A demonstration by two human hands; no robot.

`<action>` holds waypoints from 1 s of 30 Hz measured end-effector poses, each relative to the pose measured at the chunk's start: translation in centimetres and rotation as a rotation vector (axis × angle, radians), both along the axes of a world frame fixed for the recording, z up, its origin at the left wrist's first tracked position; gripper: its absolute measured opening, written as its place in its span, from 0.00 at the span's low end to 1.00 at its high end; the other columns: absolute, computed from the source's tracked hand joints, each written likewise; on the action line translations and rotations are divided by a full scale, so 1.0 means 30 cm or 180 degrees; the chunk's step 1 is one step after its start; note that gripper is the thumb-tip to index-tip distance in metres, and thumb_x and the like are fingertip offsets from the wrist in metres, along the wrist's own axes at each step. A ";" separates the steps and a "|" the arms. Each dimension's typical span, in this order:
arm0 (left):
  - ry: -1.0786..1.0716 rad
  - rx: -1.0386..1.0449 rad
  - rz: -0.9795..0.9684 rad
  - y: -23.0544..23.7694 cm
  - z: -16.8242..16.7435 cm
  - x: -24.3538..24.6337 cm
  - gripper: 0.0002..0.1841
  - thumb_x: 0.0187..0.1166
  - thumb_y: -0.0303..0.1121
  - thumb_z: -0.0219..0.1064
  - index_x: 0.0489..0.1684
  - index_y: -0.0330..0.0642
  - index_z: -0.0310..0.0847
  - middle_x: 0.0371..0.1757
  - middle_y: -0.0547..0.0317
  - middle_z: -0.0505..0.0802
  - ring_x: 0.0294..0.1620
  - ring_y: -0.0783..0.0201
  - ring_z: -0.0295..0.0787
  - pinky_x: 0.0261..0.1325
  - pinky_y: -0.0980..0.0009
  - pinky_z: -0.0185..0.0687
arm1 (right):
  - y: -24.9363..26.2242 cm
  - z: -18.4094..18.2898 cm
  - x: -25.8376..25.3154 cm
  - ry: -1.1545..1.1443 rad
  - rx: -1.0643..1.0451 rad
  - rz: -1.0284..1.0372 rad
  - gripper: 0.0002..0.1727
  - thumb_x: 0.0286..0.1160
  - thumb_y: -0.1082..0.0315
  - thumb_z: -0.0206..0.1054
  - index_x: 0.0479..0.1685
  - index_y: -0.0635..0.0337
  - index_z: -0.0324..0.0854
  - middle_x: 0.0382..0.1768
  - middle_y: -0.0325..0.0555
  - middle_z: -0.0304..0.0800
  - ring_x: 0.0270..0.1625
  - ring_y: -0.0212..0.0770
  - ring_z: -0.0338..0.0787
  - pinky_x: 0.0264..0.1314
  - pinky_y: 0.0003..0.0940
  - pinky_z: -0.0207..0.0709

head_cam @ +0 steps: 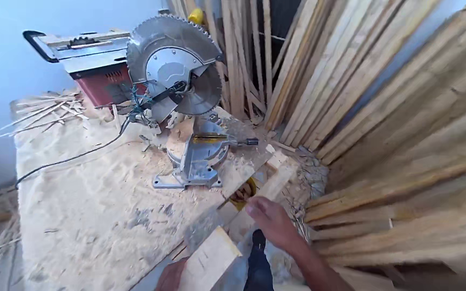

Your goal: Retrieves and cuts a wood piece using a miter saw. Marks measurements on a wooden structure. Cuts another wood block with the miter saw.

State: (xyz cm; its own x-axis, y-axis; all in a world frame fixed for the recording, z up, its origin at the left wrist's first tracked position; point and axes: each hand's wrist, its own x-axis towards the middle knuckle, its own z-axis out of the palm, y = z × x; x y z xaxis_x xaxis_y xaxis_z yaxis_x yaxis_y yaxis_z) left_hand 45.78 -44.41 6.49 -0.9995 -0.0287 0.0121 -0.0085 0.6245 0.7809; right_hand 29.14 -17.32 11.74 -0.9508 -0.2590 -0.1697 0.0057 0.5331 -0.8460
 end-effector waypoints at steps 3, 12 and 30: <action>0.0003 -0.0003 0.0793 0.134 -0.047 -0.206 0.50 0.57 0.58 0.84 0.72 0.23 0.75 0.63 0.28 0.86 0.63 0.41 0.87 0.67 0.47 0.84 | 0.089 -0.041 -0.537 0.0397 0.0883 0.0247 0.28 0.84 0.48 0.65 0.73 0.58 0.81 0.67 0.54 0.88 0.68 0.51 0.88 0.72 0.56 0.81; -0.0342 -0.0226 0.2665 0.505 -0.055 -0.787 0.53 0.56 0.73 0.72 0.75 0.37 0.77 0.65 0.44 0.88 0.65 0.51 0.87 0.67 0.50 0.84 | 0.090 -0.318 -1.344 0.0427 0.2576 0.1501 0.29 0.81 0.43 0.64 0.60 0.61 0.83 0.56 0.59 0.90 0.60 0.60 0.91 0.61 0.63 0.82; -0.0232 -0.1334 0.3411 0.327 -0.213 -1.320 0.33 0.68 0.63 0.75 0.72 0.58 0.85 0.68 0.47 0.86 0.74 0.45 0.79 0.77 0.41 0.72 | 0.135 0.331 -1.603 0.1657 0.0679 0.3386 0.31 0.84 0.41 0.62 0.78 0.49 0.78 0.69 0.46 0.88 0.68 0.45 0.89 0.71 0.54 0.83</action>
